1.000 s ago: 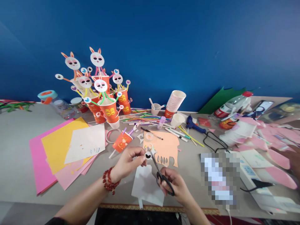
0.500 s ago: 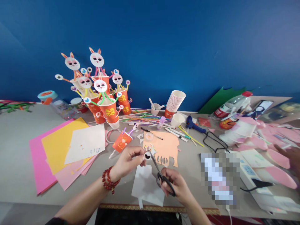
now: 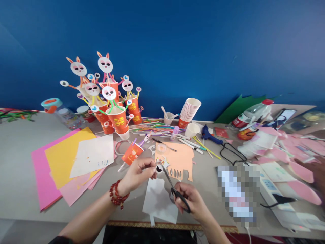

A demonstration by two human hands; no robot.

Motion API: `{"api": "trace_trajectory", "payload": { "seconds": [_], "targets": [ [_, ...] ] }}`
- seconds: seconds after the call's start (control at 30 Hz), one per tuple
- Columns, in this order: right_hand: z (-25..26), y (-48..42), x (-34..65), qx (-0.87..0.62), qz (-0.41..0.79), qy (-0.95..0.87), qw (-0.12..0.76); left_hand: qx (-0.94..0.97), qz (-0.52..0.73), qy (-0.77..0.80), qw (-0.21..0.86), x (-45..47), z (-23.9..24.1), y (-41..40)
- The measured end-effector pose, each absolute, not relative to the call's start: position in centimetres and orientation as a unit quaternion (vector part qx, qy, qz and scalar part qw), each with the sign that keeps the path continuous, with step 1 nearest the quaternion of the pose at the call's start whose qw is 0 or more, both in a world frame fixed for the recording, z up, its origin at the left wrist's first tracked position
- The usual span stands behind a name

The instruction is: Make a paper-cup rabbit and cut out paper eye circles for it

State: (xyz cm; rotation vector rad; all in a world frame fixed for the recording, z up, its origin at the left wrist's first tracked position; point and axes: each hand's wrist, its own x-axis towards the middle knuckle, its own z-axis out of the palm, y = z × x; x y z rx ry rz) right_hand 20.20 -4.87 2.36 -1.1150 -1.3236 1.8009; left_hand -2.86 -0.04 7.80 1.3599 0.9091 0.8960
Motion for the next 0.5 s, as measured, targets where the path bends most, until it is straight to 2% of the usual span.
{"api": "trace_trajectory", "payload": {
  "seconds": [0.5],
  "targets": [
    [2.37,-4.89,20.36,-0.417,0.683,-0.515,0.307,0.599,0.389,0.389,0.582,-3.06,8.22,0.1]
  ]
}}
